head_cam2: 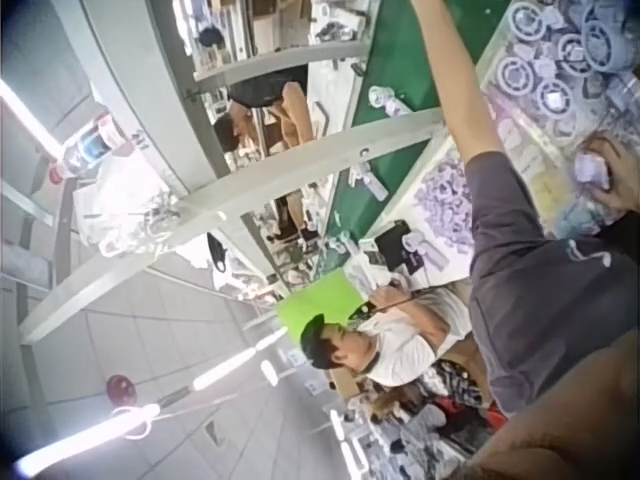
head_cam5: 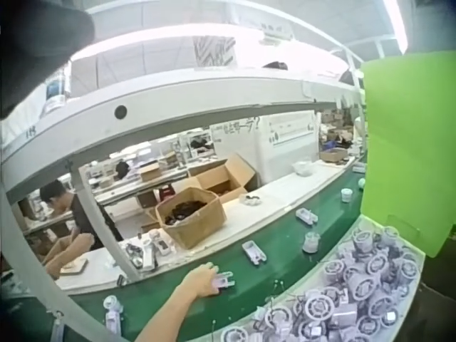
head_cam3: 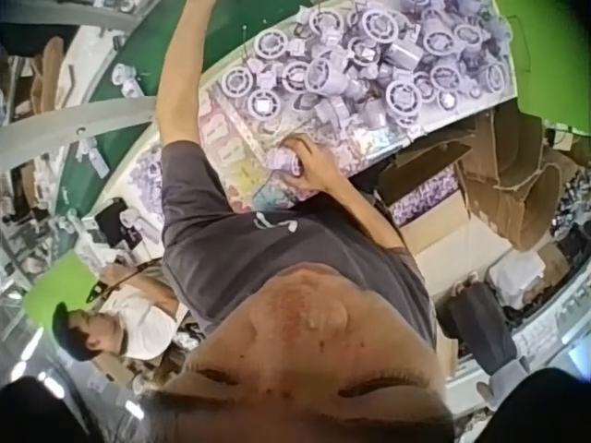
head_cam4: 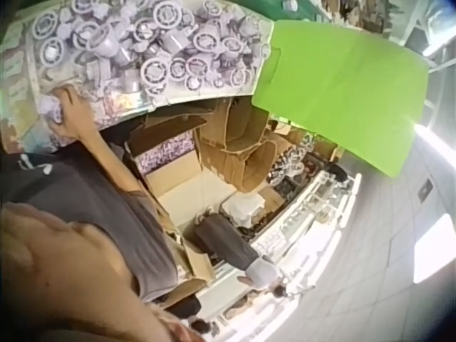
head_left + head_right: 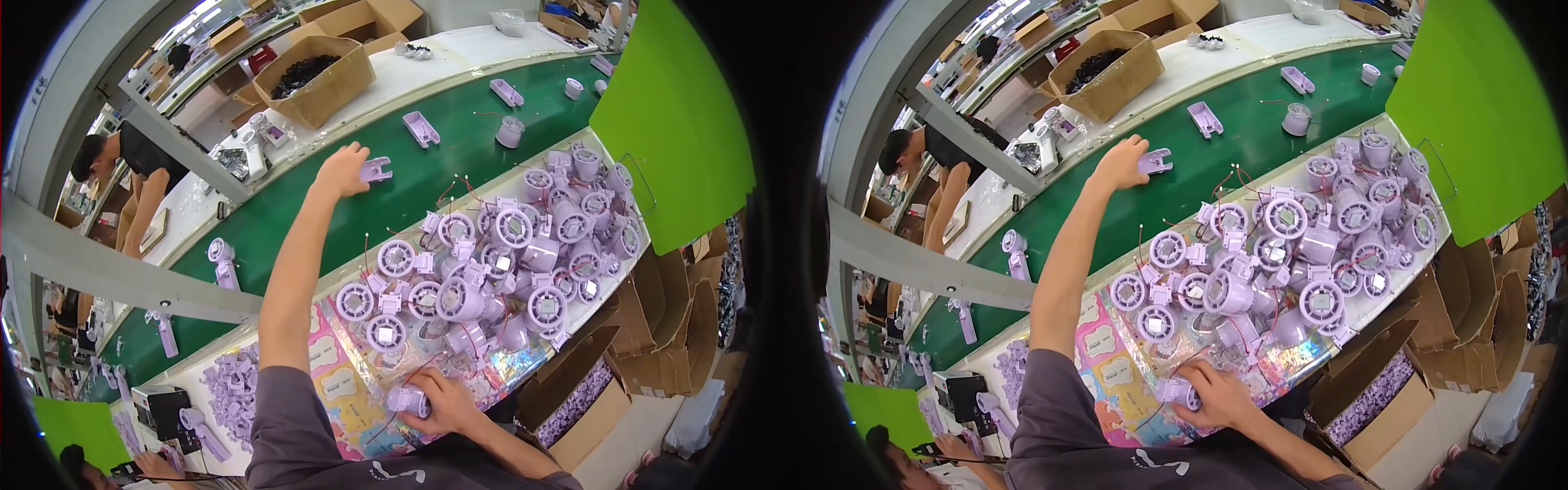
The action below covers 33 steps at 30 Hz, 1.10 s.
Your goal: The person assembles handheld fans by attaching plastic casing components and connectors to fan heads by hand, then places the assembled fan units onto the conveyor belt.
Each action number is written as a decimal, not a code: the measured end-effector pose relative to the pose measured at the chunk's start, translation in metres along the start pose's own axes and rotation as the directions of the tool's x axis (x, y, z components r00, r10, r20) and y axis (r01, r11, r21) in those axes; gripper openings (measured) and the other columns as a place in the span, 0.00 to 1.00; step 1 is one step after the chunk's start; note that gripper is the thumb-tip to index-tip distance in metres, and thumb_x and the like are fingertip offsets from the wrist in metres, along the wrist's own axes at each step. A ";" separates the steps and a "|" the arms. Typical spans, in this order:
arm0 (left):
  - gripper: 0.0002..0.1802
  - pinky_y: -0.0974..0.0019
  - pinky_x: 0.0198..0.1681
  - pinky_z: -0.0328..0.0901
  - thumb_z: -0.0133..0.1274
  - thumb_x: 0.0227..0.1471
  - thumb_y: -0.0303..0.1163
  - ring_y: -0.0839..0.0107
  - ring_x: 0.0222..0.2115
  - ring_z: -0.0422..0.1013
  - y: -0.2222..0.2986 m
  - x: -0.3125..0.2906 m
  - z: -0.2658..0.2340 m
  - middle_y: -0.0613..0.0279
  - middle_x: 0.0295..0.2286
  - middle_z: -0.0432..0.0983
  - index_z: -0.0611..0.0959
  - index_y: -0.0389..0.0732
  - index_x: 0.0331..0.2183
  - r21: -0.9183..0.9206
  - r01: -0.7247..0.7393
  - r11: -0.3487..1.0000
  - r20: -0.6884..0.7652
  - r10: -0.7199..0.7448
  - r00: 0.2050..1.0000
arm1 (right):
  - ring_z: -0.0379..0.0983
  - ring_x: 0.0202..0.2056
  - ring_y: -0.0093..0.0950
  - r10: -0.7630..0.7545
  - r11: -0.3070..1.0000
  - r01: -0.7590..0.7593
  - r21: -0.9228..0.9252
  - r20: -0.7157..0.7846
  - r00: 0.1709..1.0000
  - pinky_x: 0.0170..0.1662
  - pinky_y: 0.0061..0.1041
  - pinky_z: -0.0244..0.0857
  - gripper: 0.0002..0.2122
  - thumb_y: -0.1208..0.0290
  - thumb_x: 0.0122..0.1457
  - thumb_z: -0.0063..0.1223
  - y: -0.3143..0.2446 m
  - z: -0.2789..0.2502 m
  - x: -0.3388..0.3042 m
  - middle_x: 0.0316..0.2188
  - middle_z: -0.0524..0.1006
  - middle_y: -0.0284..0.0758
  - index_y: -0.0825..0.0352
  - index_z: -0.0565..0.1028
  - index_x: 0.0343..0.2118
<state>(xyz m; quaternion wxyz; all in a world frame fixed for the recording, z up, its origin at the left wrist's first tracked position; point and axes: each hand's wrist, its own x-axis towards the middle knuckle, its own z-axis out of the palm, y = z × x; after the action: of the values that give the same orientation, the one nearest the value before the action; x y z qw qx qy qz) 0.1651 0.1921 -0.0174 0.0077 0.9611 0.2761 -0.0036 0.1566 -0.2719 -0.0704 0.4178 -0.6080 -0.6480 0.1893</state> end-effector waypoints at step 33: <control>0.40 0.60 0.52 0.67 0.61 0.40 0.22 0.53 0.47 0.74 0.181 -0.411 -0.020 0.47 0.45 0.76 0.73 0.36 0.59 -0.868 0.145 0.475 0.130 -0.065 0.989 | 0.71 0.40 0.37 -0.303 0.925 0.333 -0.184 0.174 0.937 0.41 0.34 0.71 0.41 0.80 0.35 0.66 -0.060 -0.059 0.020 0.50 0.74 0.35 0.60 0.70 0.61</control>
<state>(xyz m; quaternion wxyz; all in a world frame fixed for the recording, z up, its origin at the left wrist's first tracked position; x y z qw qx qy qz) -0.0867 -0.1789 0.0092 0.5063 0.8034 0.2971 0.0992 0.1666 -0.2794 0.0152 0.3290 -0.5204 -0.7826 0.0917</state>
